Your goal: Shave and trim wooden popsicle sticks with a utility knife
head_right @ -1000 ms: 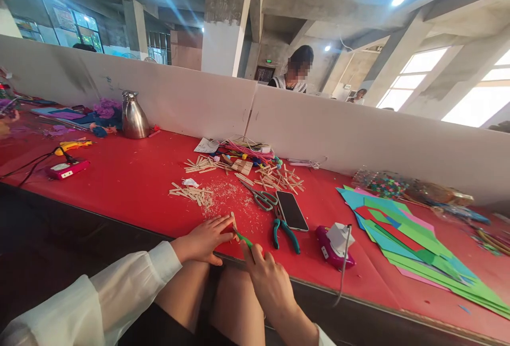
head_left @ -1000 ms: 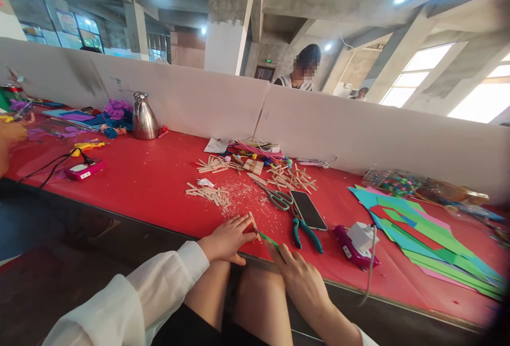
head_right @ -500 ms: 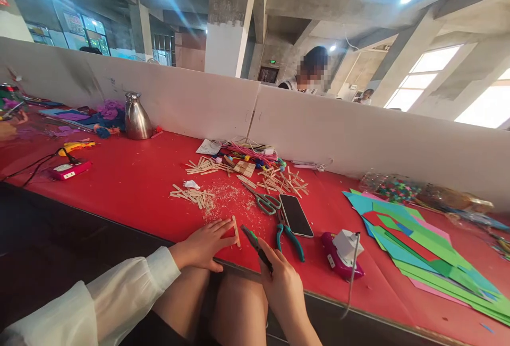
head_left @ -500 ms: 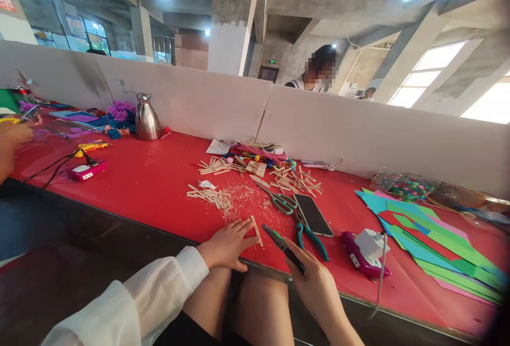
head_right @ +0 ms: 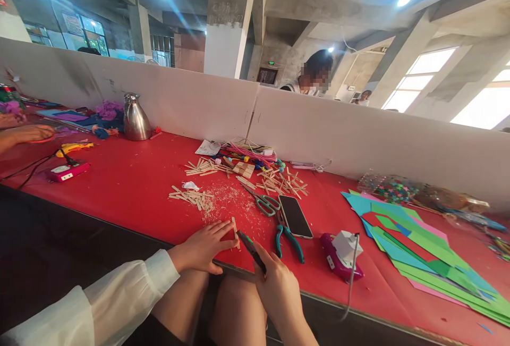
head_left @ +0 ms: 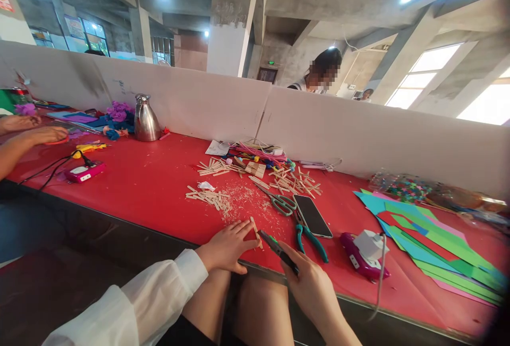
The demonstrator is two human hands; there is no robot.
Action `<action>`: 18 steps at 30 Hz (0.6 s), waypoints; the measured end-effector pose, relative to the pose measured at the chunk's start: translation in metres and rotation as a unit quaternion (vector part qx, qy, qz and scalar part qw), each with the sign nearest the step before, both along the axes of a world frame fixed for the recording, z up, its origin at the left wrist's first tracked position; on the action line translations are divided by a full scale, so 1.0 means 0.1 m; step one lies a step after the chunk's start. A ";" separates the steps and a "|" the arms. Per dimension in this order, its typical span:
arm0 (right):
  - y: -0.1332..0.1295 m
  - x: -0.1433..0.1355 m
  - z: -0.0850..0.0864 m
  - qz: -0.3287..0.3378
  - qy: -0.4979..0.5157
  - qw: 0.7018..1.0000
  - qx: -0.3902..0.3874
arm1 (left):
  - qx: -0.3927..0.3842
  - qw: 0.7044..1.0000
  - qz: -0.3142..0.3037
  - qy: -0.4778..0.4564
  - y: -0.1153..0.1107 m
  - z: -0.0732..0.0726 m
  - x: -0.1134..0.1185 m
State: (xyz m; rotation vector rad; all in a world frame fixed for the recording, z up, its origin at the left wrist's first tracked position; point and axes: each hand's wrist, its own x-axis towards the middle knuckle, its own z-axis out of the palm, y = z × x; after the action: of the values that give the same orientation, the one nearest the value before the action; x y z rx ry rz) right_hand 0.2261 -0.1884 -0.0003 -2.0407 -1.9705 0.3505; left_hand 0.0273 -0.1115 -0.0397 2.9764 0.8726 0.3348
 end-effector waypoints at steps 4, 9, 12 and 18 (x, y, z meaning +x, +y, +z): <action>0.01 -0.04 0.09 -0.010 -0.011 1.000 -0.020 | 0.003 1.000 0.000 -0.002 0.00 -0.01 0.00; 0.10 -0.08 0.24 -0.022 -0.005 0.999 -0.030 | 0.011 1.000 -0.007 -0.002 0.04 -0.09 0.01; 0.17 -0.06 0.28 -0.015 0.029 0.999 -0.026 | 0.010 1.000 -0.003 0.010 0.08 -0.14 0.02; 0.27 0.07 0.13 0.000 0.180 0.983 -0.040 | 0.000 1.000 0.001 0.010 0.08 -0.14 0.01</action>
State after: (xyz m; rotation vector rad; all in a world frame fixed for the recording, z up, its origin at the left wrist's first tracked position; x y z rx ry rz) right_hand 0.2334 -0.1617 0.0130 -1.8631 -1.7603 0.7506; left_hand 0.0288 -0.1037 -0.0539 2.9834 0.8782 0.3049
